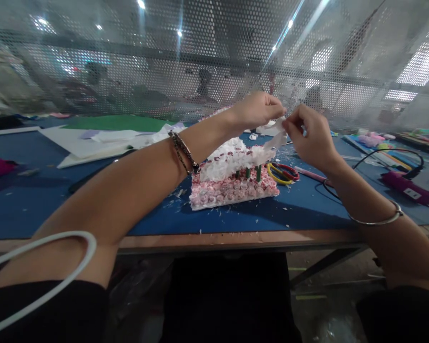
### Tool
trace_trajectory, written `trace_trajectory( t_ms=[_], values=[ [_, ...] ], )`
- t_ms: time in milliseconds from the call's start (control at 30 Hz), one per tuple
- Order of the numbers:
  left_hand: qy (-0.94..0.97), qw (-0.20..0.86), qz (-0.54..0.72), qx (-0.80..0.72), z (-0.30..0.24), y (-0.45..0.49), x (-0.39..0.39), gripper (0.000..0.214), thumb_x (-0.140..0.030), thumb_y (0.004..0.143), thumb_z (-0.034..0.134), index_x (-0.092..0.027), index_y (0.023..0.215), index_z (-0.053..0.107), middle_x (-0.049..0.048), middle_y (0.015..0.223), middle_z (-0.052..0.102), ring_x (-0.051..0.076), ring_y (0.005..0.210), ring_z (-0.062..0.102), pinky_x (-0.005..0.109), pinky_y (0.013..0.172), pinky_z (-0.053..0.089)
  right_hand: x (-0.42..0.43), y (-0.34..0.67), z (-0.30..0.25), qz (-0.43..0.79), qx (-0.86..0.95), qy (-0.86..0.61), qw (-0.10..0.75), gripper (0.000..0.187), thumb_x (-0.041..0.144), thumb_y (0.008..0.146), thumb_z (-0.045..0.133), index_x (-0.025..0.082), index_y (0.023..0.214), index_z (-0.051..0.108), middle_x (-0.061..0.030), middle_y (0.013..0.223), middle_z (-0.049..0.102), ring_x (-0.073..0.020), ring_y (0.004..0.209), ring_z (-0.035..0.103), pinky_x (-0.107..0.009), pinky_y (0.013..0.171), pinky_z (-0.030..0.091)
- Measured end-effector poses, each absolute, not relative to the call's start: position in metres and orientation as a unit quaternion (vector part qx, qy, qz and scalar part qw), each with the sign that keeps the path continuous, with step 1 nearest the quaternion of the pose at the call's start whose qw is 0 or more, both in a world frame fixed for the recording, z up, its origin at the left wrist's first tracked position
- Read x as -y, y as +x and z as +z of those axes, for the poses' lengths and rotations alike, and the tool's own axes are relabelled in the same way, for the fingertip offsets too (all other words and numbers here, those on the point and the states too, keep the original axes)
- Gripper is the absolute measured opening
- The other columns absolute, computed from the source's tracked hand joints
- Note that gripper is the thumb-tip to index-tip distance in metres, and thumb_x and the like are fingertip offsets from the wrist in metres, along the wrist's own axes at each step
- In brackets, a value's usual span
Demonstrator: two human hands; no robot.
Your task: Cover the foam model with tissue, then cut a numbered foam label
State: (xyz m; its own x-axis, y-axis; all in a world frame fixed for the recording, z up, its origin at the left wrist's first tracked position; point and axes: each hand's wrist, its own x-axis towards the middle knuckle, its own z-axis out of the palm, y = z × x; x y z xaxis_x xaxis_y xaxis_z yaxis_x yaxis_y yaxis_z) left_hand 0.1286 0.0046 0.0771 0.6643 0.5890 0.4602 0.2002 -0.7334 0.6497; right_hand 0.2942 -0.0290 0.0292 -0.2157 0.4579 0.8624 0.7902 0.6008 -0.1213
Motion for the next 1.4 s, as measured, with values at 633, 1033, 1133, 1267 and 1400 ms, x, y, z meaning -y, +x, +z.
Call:
trace_trajectory(
  t_ms=[633,1033,1133,1267,1400],
  values=[
    [0.911,0.131,0.26,-0.293,0.098,0.133,-0.028,0.043,-0.021,0.09,0.05,-0.02,0.052,0.032,-0.0067,0.054,0.021,0.007,0.055,0.019,0.03,0.059,0.015,0.01,0.31,0.065,-0.28,0.802,-0.46,0.26,0.018,0.024,0.085,0.049,0.022,0.067,0.049,-0.0059,0.071,0.062,-0.02,0.071,0.057,-0.036,0.066,0.038],
    [0.829,0.051,0.405,-0.383,0.117,0.131,-0.054,0.045,-0.014,0.082,0.055,-0.022,0.043,0.035,-0.0048,0.051,0.024,0.01,0.06,0.025,0.028,0.058,0.019,0.007,0.282,0.094,-0.298,0.815,-0.445,0.222,0.025,0.014,0.079,0.046,0.022,0.06,0.031,-0.0039,0.069,0.059,-0.0176,0.071,0.054,-0.041,0.08,0.037],
    [0.771,0.016,0.459,-0.441,0.126,0.105,-0.074,0.043,-0.014,0.086,0.053,-0.019,0.048,0.035,-0.0053,0.051,0.023,0.009,0.06,0.026,0.026,0.057,0.02,0.006,0.284,0.095,-0.289,0.824,-0.419,0.248,0.024,0.018,0.084,0.046,0.022,0.062,0.037,-0.0034,0.071,0.06,-0.0164,0.071,0.053,-0.039,0.08,0.038],
    [0.757,0.005,0.432,-0.49,0.126,0.058,-0.09,0.048,-0.044,0.087,0.061,-0.017,0.054,0.039,-0.0067,0.052,0.027,0.008,0.055,0.031,0.023,0.059,0.029,-0.01,0.303,0.094,-0.268,0.796,-0.45,0.302,0.026,0.023,0.085,0.05,0.024,0.061,0.041,-0.0033,0.07,0.06,-0.0163,0.069,0.051,-0.036,0.072,0.039],
    [0.755,-0.006,0.424,-0.501,0.117,0.024,-0.108,0.046,-0.035,0.09,0.054,-0.021,0.05,0.038,-0.0044,0.041,0.019,0.013,0.064,0.025,0.03,0.065,0.022,-0.035,0.325,0.087,-0.257,0.786,-0.483,0.289,0.019,0.024,0.079,0.058,0.023,0.062,0.051,-0.0037,0.07,0.064,-0.0188,0.071,0.056,-0.037,0.071,0.043]
  ],
)
